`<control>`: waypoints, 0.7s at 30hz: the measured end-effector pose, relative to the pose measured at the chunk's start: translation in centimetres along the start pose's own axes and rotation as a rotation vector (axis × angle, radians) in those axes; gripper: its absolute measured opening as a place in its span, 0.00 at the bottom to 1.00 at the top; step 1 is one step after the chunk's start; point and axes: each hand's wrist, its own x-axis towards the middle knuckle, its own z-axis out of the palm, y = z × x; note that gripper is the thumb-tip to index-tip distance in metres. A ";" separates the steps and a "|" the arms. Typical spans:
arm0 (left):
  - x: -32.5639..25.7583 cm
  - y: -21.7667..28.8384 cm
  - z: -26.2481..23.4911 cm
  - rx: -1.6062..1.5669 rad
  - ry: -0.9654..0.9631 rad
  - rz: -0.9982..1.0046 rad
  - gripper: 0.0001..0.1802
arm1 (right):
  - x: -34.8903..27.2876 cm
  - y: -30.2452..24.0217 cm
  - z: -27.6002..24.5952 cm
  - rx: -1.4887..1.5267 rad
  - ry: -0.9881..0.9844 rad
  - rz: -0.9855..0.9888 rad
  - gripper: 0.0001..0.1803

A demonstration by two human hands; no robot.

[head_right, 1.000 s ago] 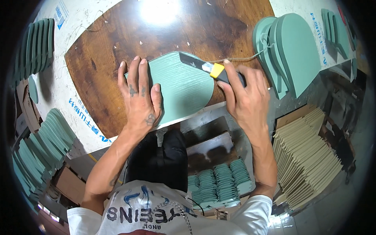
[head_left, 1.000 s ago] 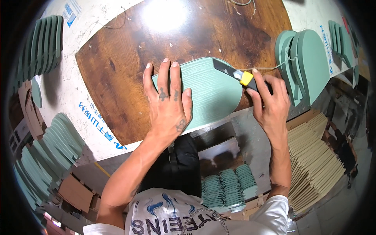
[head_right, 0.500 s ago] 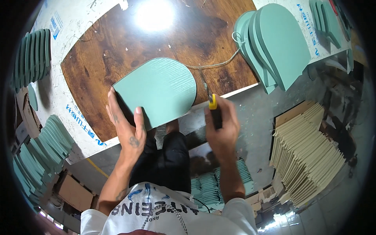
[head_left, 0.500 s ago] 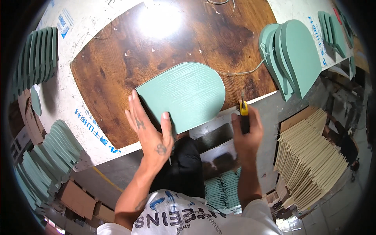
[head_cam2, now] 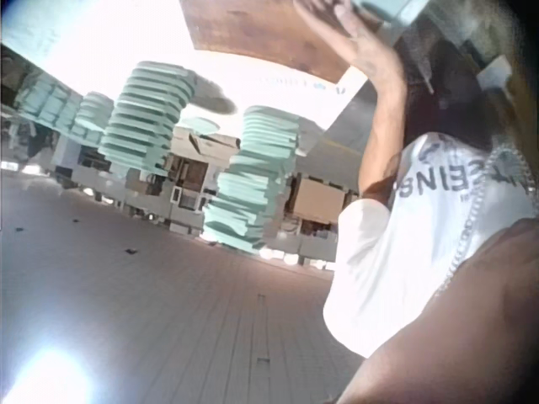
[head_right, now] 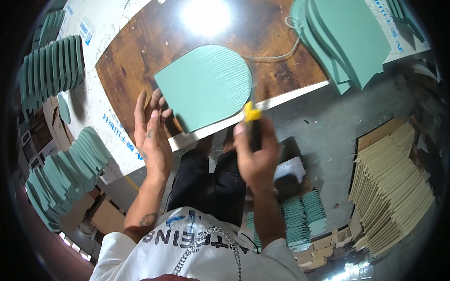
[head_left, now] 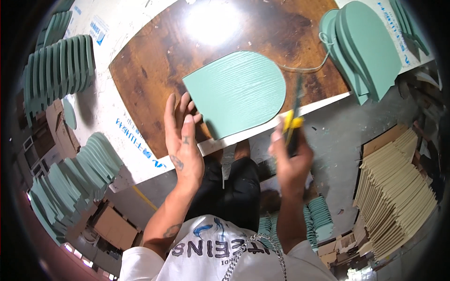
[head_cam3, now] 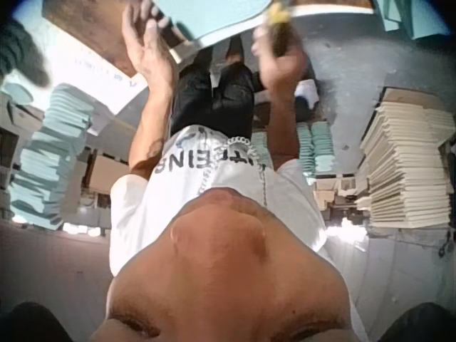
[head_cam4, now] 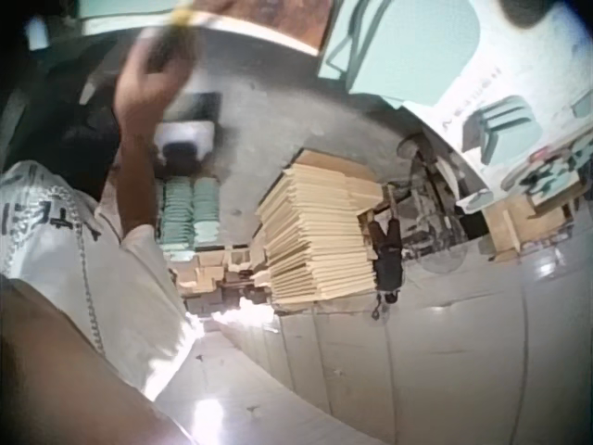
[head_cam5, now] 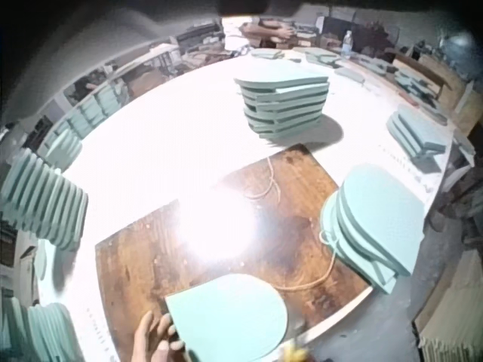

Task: Trimming the edges of green foam chair seat components using a yellow utility knife on a wooden workbench.

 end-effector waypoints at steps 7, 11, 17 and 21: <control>0.4 0.6 1.8 -0.028 -0.022 -0.026 0.40 | 4.2 -2.4 1.9 -0.130 -0.038 0.005 0.31; 0.6 1.8 0.6 -0.057 0.001 -0.019 0.41 | 3.0 -2.0 1.4 0.054 -0.070 -0.005 0.33; 10.0 3.2 -1.0 0.083 -0.291 0.209 0.36 | 2.2 -3.3 2.5 0.062 0.001 -0.044 0.27; 21.3 1.2 -1.0 0.950 -0.045 0.699 0.33 | 1.8 -1.5 3.9 -0.073 0.150 -0.074 0.29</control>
